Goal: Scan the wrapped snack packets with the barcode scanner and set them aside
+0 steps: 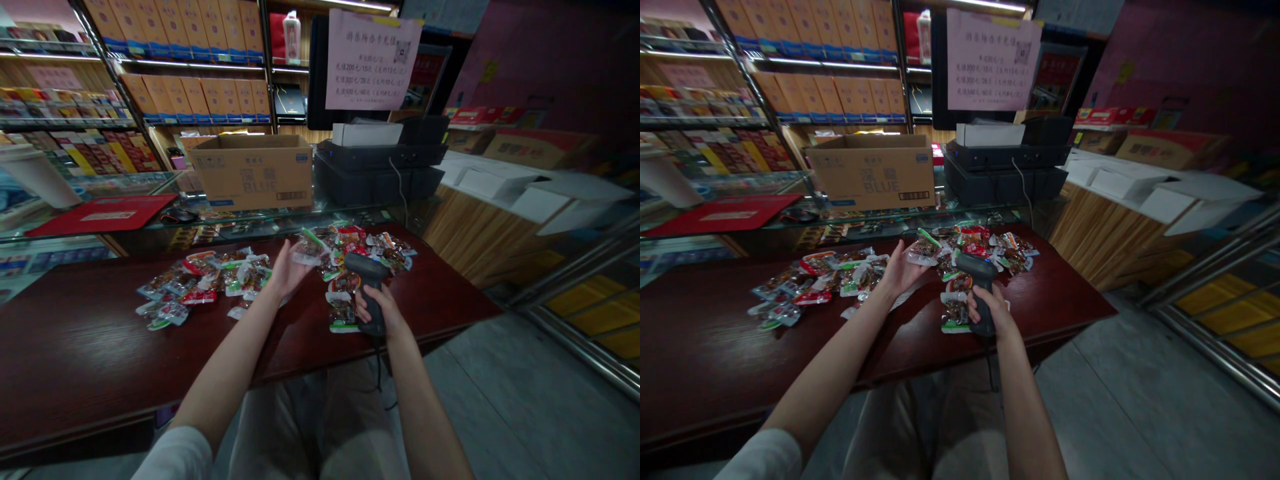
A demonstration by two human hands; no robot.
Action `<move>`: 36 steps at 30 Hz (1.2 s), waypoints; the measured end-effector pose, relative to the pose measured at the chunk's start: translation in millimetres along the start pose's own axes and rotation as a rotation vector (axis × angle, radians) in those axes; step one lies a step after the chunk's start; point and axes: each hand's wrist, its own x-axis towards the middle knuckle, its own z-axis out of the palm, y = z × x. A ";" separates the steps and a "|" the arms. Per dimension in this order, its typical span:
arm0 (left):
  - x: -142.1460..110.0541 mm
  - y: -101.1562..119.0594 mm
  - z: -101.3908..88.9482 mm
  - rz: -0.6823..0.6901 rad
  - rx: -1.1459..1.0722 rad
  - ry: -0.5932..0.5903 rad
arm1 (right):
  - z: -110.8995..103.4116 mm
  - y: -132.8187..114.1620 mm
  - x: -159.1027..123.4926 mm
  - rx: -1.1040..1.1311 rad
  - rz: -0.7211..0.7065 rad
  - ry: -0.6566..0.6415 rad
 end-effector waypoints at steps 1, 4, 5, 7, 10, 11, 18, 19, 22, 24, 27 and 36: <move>-0.4 0.0 0.6 0.000 0.004 -0.010 | -0.5 0.6 -0.1 -0.005 -0.001 -0.004; -1.3 0.0 3.2 0.007 0.007 -0.012 | -2.3 3.1 -0.2 -0.013 -0.002 -0.014; -1.5 -0.2 4.0 0.013 0.008 -0.009 | -2.7 3.9 -0.2 -0.015 -0.002 -0.016; -1.5 -0.7 5.2 0.030 0.019 0.000 | -3.2 5.0 -0.1 -0.015 -0.003 -0.018; -0.1 -3.1 4.0 0.040 0.029 0.030 | -2.6 4.9 0.0 -0.008 -0.002 -0.012; 0.7 -4.5 2.6 0.042 0.031 0.046 | -2.4 4.8 0.0 -0.005 0.000 -0.011; 6.7 -12.8 -10.4 0.066 0.158 0.171 | -3.5 5.5 0.2 -0.008 -0.002 -0.010; 6.8 -12.2 -10.7 0.085 0.190 0.180 | -3.5 5.6 0.1 -0.009 -0.002 -0.011; 5.8 -7.8 -8.3 0.140 0.309 0.186 | -3.1 5.4 -0.3 -0.009 -0.004 -0.010; 4.9 -4.8 -6.3 0.154 0.382 0.183 | -2.8 5.5 -0.6 -0.008 -0.008 -0.005; 4.3 -2.9 -5.8 0.177 0.453 0.180 | -3.0 5.8 -0.7 -0.004 -0.008 -0.005; 3.9 -6.7 -9.1 0.236 0.645 0.111 | -4.4 5.4 -0.3 0.002 -0.008 -0.024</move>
